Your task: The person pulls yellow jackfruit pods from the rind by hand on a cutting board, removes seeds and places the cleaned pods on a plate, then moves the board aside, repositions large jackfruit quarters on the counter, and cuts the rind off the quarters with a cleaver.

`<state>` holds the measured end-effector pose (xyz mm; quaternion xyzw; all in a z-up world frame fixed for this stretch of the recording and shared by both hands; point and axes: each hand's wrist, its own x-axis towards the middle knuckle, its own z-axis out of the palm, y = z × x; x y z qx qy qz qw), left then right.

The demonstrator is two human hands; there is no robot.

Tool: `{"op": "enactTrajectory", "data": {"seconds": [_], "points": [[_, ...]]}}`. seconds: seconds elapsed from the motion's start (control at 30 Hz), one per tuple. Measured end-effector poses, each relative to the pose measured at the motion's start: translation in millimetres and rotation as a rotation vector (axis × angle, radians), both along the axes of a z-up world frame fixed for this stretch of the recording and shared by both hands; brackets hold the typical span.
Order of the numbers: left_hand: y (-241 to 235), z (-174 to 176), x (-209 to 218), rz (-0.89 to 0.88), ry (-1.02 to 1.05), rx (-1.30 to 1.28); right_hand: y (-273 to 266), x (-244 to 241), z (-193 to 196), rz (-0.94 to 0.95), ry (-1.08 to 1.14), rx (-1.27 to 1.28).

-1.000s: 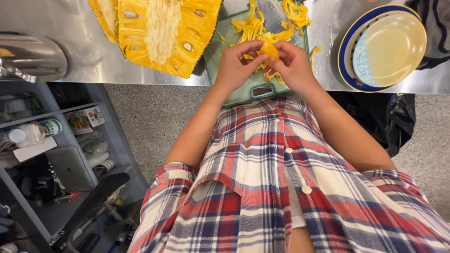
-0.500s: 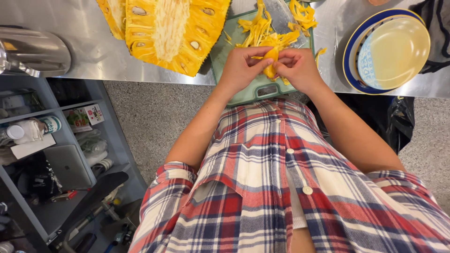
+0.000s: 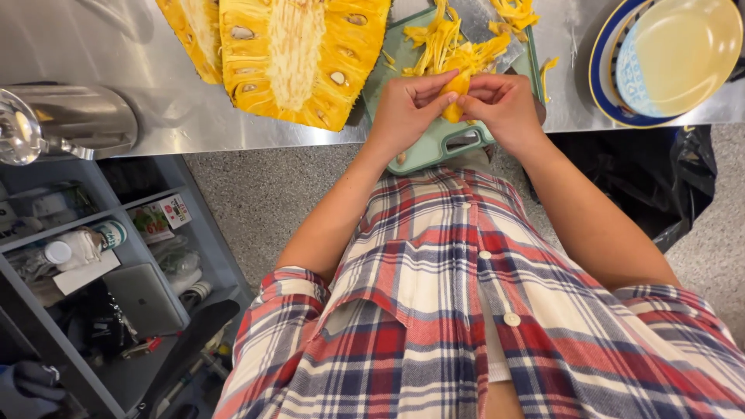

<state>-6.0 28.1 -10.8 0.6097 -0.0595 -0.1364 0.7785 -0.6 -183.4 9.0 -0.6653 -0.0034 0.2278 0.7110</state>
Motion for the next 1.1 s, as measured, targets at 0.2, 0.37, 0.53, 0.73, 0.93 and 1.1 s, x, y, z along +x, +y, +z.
{"op": "enactTrajectory", "data": {"seconds": [0.2, 0.37, 0.53, 0.73, 0.93, 1.1], "points": [[-7, -3, -8, -0.023, 0.030, -0.009, 0, -12, -19, -0.095, 0.017, 0.043], [-12, -16, -15, -0.010, 0.011, -0.057, 0, -19, -24, -0.100, -0.087, -0.019], [-16, -18, -8, 0.109, -0.032, 0.153, 9, -16, -25, -0.085, -0.259, -0.146], [-21, -44, 7, 0.113, 0.182, 0.043, 17, 3, -18, -0.029, -0.419, -0.370], [-41, -55, 10, 0.333, 0.268, -0.140, 8, 35, -6, 0.148, -0.571, -0.405], [-59, -69, 13, 0.505, 0.152, -0.156, 4, 55, 1, 0.266, -0.590, -0.362]]}}
